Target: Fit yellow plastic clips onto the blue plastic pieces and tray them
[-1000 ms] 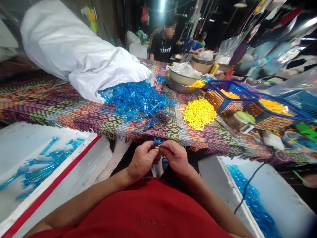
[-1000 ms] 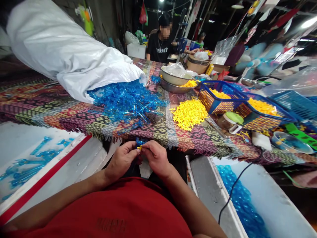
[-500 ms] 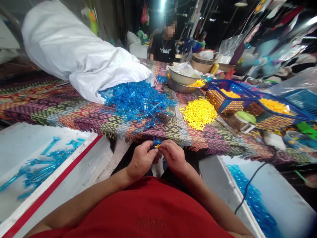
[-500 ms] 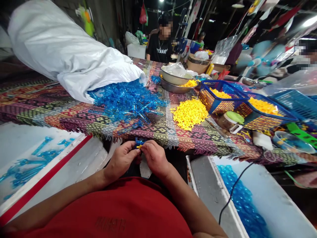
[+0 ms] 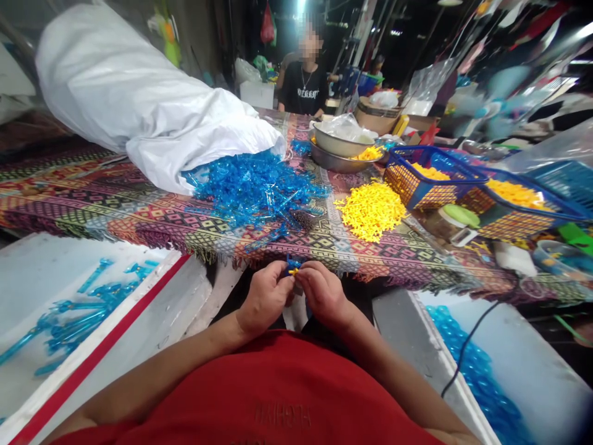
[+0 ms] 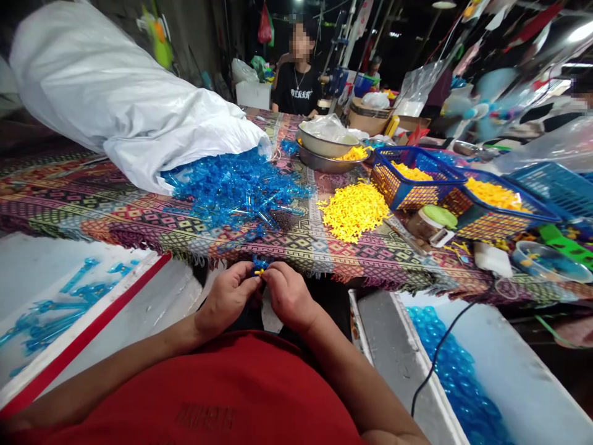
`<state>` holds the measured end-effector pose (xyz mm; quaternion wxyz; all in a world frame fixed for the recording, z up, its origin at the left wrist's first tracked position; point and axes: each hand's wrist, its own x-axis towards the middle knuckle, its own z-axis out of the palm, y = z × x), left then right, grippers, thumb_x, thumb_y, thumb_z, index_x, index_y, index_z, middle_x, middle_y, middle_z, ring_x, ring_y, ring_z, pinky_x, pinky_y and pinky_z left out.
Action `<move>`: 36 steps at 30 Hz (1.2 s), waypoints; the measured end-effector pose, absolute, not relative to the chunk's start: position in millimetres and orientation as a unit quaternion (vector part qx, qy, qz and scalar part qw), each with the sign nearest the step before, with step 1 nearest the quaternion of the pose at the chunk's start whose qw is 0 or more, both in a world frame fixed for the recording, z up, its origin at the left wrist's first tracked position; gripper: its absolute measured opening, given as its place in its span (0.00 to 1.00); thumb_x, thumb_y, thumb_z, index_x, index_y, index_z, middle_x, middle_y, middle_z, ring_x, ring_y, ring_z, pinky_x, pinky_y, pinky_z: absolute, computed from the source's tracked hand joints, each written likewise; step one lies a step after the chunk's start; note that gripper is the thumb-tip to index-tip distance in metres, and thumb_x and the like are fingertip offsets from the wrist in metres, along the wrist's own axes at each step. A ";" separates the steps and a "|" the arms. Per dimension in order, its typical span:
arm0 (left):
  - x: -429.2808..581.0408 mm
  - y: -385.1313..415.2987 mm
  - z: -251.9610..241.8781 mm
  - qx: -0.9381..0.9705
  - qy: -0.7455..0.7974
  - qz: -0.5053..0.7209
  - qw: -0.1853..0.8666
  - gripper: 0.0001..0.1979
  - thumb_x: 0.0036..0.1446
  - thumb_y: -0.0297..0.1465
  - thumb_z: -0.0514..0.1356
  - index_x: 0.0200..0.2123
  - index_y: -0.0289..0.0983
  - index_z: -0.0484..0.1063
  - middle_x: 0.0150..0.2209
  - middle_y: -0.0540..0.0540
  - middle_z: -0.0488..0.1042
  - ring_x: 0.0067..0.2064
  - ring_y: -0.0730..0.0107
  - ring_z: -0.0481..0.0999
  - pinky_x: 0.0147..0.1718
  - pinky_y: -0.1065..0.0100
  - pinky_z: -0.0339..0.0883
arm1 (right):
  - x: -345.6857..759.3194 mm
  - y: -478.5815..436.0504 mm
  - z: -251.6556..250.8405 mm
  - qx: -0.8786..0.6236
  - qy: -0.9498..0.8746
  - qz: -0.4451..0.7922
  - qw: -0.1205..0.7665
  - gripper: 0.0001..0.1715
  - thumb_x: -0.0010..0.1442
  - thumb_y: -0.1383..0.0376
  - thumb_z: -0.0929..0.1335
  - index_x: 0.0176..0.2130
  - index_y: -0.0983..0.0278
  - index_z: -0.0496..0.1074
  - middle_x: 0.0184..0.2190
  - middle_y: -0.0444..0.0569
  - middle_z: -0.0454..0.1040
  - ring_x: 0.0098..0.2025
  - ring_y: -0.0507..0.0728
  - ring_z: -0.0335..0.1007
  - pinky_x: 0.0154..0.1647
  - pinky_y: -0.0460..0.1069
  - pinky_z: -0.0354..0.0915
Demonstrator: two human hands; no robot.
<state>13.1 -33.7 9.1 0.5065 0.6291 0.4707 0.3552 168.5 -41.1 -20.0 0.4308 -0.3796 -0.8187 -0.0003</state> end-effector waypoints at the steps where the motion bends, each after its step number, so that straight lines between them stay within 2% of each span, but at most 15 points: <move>1: 13.3 -33.2 10.3 0.626 0.479 0.349 0.508 0.07 0.53 0.29 0.54 0.34 0.34 0.69 0.23 0.51 0.70 0.21 0.74 0.68 0.20 0.74 0.61 | 167.9 -40.8 -20.1 -0.380 -0.816 0.002 0.435 0.09 0.58 0.74 0.61 0.39 0.65 0.66 0.33 0.53 0.70 0.37 0.55 0.68 0.36 0.50 0.69; 6: 12.7 -30.9 10.0 0.630 0.501 0.337 0.489 0.07 0.52 0.28 0.53 0.34 0.35 0.68 0.19 0.53 0.68 0.19 0.75 0.67 0.19 0.75 0.60 | 164.9 -38.4 -22.4 -0.387 -0.803 0.016 0.452 0.08 0.60 0.73 0.61 0.39 0.64 0.66 0.33 0.51 0.70 0.36 0.54 0.68 0.36 0.49 0.69; 11: 12.6 -31.1 5.8 0.626 0.504 0.343 0.487 0.06 0.53 0.28 0.52 0.34 0.35 0.67 0.18 0.54 0.67 0.19 0.76 0.67 0.20 0.76 0.60 | 164.9 -38.5 -22.3 -0.400 -0.806 0.024 0.436 0.07 0.60 0.72 0.61 0.39 0.64 0.66 0.32 0.51 0.70 0.36 0.55 0.68 0.36 0.49 0.69; 16: 13.4 -32.4 4.2 0.616 0.494 0.350 0.505 0.06 0.53 0.29 0.52 0.34 0.35 0.67 0.18 0.54 0.67 0.19 0.77 0.67 0.19 0.76 0.61 | 167.0 -41.2 -12.7 -0.412 -0.782 0.056 0.464 0.10 0.59 0.71 0.63 0.42 0.63 0.66 0.34 0.50 0.69 0.36 0.54 0.67 0.36 0.49 0.69; 24: 11.9 -34.3 3.8 0.628 0.473 0.364 0.498 0.07 0.53 0.29 0.53 0.35 0.34 0.69 0.19 0.53 0.68 0.19 0.76 0.67 0.20 0.75 0.61 | 170.7 -37.1 -12.0 -0.420 -0.813 0.055 0.400 0.16 0.60 0.69 0.63 0.48 0.64 0.66 0.35 0.52 0.67 0.36 0.55 0.68 0.34 0.49 0.69; 30: 10.8 -32.8 7.0 0.574 0.483 0.362 0.554 0.06 0.51 0.28 0.54 0.34 0.35 0.68 0.18 0.54 0.67 0.17 0.76 0.66 0.17 0.75 0.60 | 164.8 -35.7 -11.5 -0.379 -0.816 0.017 0.436 0.15 0.59 0.72 0.63 0.47 0.63 0.66 0.34 0.52 0.70 0.36 0.55 0.68 0.34 0.49 0.69; 36: 9.3 -30.0 2.2 0.474 0.343 0.410 0.700 0.10 0.52 0.30 0.57 0.39 0.34 0.66 0.28 0.48 0.73 0.25 0.70 0.74 0.18 0.73 0.66 | 165.5 -34.5 -7.0 -0.378 -0.807 0.044 0.452 0.15 0.59 0.73 0.62 0.46 0.63 0.68 0.34 0.51 0.71 0.36 0.54 0.70 0.34 0.48 0.70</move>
